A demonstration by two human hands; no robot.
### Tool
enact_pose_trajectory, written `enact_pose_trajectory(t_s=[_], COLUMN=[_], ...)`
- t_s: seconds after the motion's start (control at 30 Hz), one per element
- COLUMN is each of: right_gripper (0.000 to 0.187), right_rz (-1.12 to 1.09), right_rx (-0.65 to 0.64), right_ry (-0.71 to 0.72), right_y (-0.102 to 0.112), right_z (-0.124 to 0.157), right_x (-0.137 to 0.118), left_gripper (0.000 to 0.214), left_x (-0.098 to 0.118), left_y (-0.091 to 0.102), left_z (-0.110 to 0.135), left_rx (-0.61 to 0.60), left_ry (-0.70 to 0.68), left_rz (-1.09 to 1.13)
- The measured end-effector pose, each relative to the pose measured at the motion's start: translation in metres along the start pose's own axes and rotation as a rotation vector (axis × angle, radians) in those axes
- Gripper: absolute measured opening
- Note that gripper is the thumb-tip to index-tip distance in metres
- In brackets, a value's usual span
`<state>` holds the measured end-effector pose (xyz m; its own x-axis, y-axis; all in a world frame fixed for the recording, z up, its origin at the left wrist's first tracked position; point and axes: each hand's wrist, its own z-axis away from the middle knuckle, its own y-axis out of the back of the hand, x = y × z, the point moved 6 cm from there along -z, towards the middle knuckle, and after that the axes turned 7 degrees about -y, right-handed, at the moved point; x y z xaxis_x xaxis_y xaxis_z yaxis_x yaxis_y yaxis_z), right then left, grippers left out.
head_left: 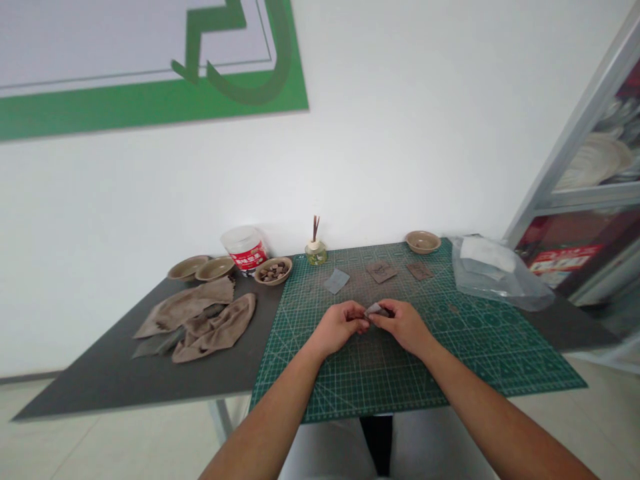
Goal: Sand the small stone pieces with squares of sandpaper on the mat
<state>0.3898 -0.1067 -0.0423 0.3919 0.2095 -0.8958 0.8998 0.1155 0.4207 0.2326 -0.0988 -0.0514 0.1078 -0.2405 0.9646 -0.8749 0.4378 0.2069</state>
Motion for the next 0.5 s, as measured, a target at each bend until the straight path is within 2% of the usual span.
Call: enact_pose_trajectory(t_s=[0.17,0.27,0.37,0.5], right_gripper=[0.018,0.015,0.013,0.013], right_rz=[-0.050,-0.072,-0.012,0.125], right_rx=[0.091,0.066,0.044,0.108], right_ry=[-0.021,0.032,0.101,0.127], right_y=[0.0059,0.0047,0.0031,0.0050], right_z=[0.0004,0.0017,0.0031,0.0034], right_x=[0.0025,-0.0016,-0.0061,-0.0038], left_gripper=[0.015,0.018,0.019,0.017], left_x=[-0.0030,-0.0052,-0.0062,-0.0057], left_y=[0.0011,0.0034,0.0048,0.0042], left_z=[-0.0016,-0.0019,-0.0013,-0.0009], left_rx=[0.033,0.065,0.081,0.086], left_ry=[-0.004,-0.009,-0.010,-0.013], left_rz=[-0.013,-0.025,-0.035,-0.038])
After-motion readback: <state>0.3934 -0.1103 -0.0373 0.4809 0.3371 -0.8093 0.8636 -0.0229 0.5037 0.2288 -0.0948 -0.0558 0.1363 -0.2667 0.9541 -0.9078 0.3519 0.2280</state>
